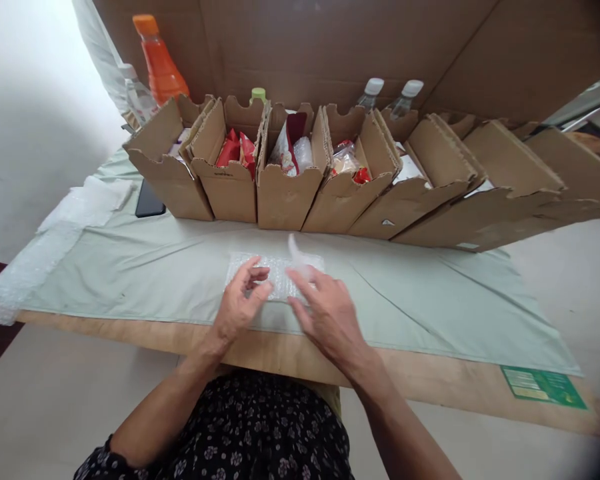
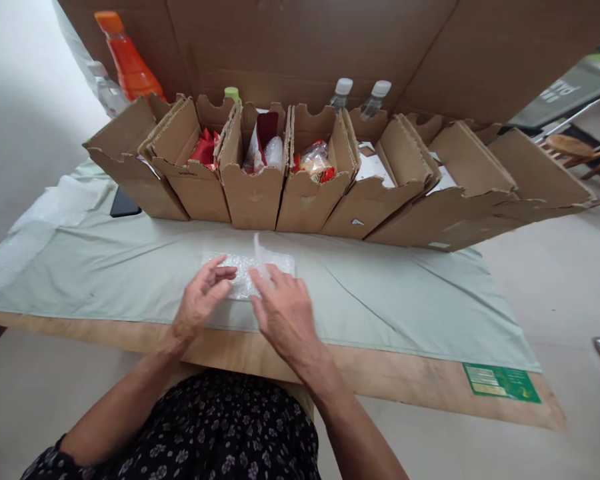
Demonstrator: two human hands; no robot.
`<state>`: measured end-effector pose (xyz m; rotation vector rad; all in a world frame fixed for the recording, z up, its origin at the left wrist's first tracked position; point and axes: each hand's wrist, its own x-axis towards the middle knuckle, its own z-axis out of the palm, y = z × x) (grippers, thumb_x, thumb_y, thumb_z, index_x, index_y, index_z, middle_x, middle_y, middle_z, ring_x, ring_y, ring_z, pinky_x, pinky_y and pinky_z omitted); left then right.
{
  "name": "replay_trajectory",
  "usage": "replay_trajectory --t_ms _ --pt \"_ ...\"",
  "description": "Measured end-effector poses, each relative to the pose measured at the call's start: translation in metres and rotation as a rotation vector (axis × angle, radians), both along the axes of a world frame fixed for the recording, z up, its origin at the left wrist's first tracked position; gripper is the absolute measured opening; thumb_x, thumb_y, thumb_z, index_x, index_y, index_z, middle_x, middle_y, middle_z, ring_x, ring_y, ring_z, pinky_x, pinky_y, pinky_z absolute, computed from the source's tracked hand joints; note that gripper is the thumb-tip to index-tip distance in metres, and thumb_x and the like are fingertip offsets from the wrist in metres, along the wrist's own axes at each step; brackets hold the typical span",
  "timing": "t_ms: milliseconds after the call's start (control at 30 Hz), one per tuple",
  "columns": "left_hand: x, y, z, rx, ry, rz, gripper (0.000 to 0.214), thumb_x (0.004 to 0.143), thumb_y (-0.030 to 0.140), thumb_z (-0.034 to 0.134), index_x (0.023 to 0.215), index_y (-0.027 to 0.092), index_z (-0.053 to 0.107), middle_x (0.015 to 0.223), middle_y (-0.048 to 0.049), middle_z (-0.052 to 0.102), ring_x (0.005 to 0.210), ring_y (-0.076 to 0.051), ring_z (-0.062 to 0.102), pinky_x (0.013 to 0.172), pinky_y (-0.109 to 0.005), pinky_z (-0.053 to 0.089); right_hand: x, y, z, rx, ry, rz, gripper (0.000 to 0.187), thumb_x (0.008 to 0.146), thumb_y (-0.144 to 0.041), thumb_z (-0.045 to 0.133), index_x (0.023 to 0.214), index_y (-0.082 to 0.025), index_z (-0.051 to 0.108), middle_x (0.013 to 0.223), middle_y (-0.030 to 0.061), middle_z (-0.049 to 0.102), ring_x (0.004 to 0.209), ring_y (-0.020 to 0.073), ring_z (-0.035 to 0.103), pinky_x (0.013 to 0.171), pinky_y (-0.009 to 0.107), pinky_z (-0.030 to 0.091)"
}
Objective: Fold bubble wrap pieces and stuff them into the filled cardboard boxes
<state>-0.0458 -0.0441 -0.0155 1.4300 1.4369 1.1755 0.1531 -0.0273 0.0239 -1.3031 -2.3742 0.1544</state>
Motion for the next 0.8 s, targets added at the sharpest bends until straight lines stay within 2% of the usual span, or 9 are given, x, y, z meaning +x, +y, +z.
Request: replay_trajectory --t_ms 100,167,300,367,433,533,633,700,800 --pt "-0.025 0.014 0.0 -0.129 -0.018 0.148 0.077 0.093 0.046 0.062 0.156 0.011 0.035 0.12 -0.0165 0.073 0.093 -0.022 0.075 0.076 -0.034 0.062 -0.039 0.007 -0.002 -0.121 -0.179 0.232 0.056 0.092 -0.021 0.07 0.147 -0.026 0.059 0.145 0.0202 0.063 0.113 0.0344 0.07 0.088 0.049 0.057" --pt "-0.032 0.024 -0.003 -0.172 0.078 0.184 0.075 0.088 0.037 0.067 0.154 0.012 0.04 0.112 -0.0114 0.074 0.081 -0.018 0.072 0.071 -0.031 0.059 -0.045 0.006 -0.009 -0.128 -0.16 0.291 0.051 0.093 -0.02 0.07 0.143 -0.023 0.062 0.143 0.0207 0.064 0.114 0.0341 0.071 0.09 0.05 0.057" --pt "-0.032 0.034 -0.007 -0.174 0.177 0.16 0.049 0.081 0.019 0.067 0.13 0.019 0.065 0.101 -0.0036 0.073 0.07 -0.014 0.064 0.073 -0.03 0.055 -0.018 0.006 -0.017 -0.047 0.138 0.249 0.031 0.101 -0.018 0.058 0.129 -0.023 0.069 0.131 0.0124 0.074 0.116 0.0267 0.072 0.098 0.045 0.055" --pt "-0.03 0.032 -0.005 -0.173 0.219 0.136 0.044 0.08 0.014 0.065 0.124 0.019 0.069 0.093 -0.0011 0.071 0.066 -0.013 0.06 0.074 -0.03 0.053 -0.001 0.01 -0.016 0.003 0.236 0.167 0.026 0.103 -0.02 0.056 0.123 -0.023 0.071 0.125 0.0096 0.077 0.116 0.0245 0.073 0.097 0.043 0.055" --pt "-0.028 0.028 0.0 -0.167 0.258 0.117 0.046 0.081 0.011 0.062 0.125 0.019 0.068 0.083 0.0014 0.068 0.064 -0.014 0.058 0.074 -0.03 0.052 0.01 0.017 -0.017 0.049 0.23 0.086 0.024 0.103 -0.023 0.057 0.121 -0.022 0.072 0.124 0.0101 0.077 0.115 0.0256 0.073 0.094 0.043 0.056" --pt "-0.028 0.018 0.008 -0.148 0.331 0.108 0.052 0.083 0.01 0.059 0.133 0.021 0.064 0.08 0.0031 0.066 0.065 -0.015 0.059 0.076 -0.031 0.051 0.015 0.031 -0.026 0.061 0.151 0.052 0.026 0.103 -0.025 0.055 0.121 -0.02 0.072 0.127 0.0122 0.076 0.115 0.0278 0.072 0.09 0.044 0.057" --pt "-0.032 0.009 0.012 -0.171 0.572 0.11 0.058 0.084 0.01 0.06 0.14 0.021 0.06 0.086 0.0002 0.071 0.074 -0.019 0.066 0.078 -0.033 0.054 0.015 0.04 -0.04 0.003 0.066 0.113 0.027 0.102 -0.023 0.053 0.12 -0.019 0.073 0.129 0.0128 0.075 0.117 0.0287 0.071 0.094 0.046 0.055" --pt "-0.033 0.005 0.012 -0.181 0.728 0.132 0.057 0.085 0.011 0.061 0.141 0.017 0.059 0.095 -0.0056 0.073 0.085 -0.025 0.07 0.081 -0.037 0.056 0.015 0.04 -0.046 -0.033 0.021 0.143 0.028 0.101 -0.022 0.053 0.118 -0.02 0.074 0.13 0.0132 0.075 0.119 0.0294 0.07 0.095 0.047 0.054" --pt "-0.031 0.004 0.011 0.014 0.831 0.166 0.048 0.091 0.017 0.061 0.139 0.012 0.06 0.119 -0.0164 0.071 0.106 -0.031 0.069 0.093 -0.046 0.057 0.014 0.035 -0.043 -0.004 0.016 0.112 0.029 0.102 -0.024 0.051 0.12 -0.019 0.073 0.133 0.0143 0.073 0.122 0.0302 0.067 0.096 0.047 0.053"
